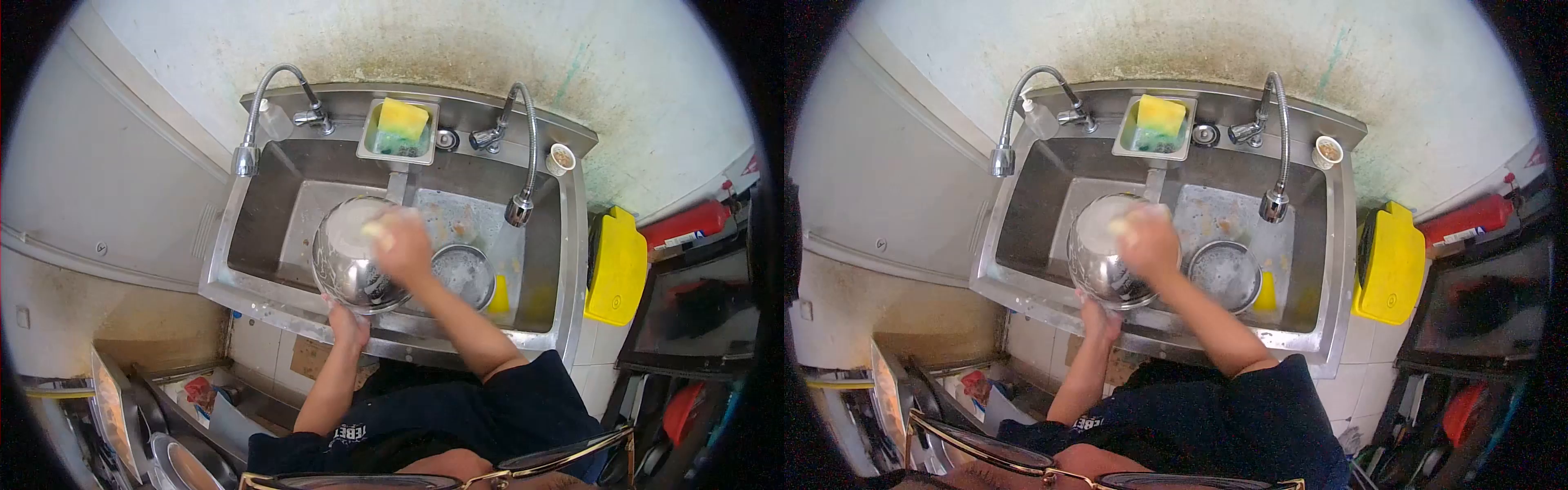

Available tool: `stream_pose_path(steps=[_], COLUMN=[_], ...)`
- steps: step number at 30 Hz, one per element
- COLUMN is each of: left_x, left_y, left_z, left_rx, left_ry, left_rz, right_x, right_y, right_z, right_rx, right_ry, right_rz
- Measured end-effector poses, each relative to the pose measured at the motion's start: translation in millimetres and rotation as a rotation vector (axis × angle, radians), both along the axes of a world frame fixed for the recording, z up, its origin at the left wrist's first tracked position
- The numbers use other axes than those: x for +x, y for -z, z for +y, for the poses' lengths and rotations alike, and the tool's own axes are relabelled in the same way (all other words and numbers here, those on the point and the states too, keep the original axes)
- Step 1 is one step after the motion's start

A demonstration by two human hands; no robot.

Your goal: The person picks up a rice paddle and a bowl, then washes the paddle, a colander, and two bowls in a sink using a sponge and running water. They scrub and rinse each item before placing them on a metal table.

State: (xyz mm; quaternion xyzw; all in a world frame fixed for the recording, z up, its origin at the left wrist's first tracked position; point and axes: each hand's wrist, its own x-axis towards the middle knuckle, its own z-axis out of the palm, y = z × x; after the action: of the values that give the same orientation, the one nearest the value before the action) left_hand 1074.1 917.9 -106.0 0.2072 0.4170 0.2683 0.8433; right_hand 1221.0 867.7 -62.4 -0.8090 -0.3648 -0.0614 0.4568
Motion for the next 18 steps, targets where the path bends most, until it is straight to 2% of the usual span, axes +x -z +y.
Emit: stream_pose_path(steps=[2,3,5,6,8,10,11,12,13,14,15,16,17,18], left_x=[1.6,-0.3,-1.3,-1.0,-3.9,-13.1,-12.4,-8.4,-8.4,-8.0,-7.3,-9.3,-10.4,-8.5], left_y=[3.6,6.4,10.9,1.7,7.8,21.5,23.0,-1.6,2.7,11.2,15.5,15.2,14.3,13.7], left_z=[-1.7,-1.4,4.5,7.2,14.0,20.6,24.8,24.5,27.4,32.9,38.7,44.0,50.2,53.7], left_rx=[-0.006,0.041,0.096,0.052,-0.035,0.061,0.158,0.158,0.159,0.333,0.509,0.511,0.706,0.902], left_ry=[0.01,0.061,0.109,0.073,-0.002,0.013,0.03,0.051,0.05,0.109,0.169,0.172,0.309,0.448], left_rz=[0.024,-0.024,-0.082,-0.04,0.027,0.043,0.062,0.107,0.111,0.235,0.356,0.356,0.517,0.677], right_x=[-44.6,-48.1,-41.6,-28.6,-5.9,-15.4,-9.0,0.5,5.0,13.3,29.5,43.5,55.1,67.4], right_y=[-3.6,-2.5,-1.7,7.2,45.9,75.9,107.5,147.8,170.1,162.6,143.6,121.2,100.0,79.1], right_z=[1.7,-3.3,-17.6,-25.2,-29.2,-35.5,-30.8,-25.5,-26.5,-32.2,-37.4,-40.9,-42.4,-43.1], right_rx=[-0.02,-0.019,0.093,0.234,0.526,0.541,0.551,0.583,0.596,0.597,0.571,0.527,0.533,0.32], right_ry=[-0.163,-0.159,-0.22,-0.153,0.005,0.136,0.136,0.235,0.335,0.334,0.167,-0.016,-0.015,-0.084], right_rz=[-0.424,-0.422,-0.62,-0.49,0.128,0.388,0.381,0.742,1.112,1.115,1.454,1.783,1.78,1.802])
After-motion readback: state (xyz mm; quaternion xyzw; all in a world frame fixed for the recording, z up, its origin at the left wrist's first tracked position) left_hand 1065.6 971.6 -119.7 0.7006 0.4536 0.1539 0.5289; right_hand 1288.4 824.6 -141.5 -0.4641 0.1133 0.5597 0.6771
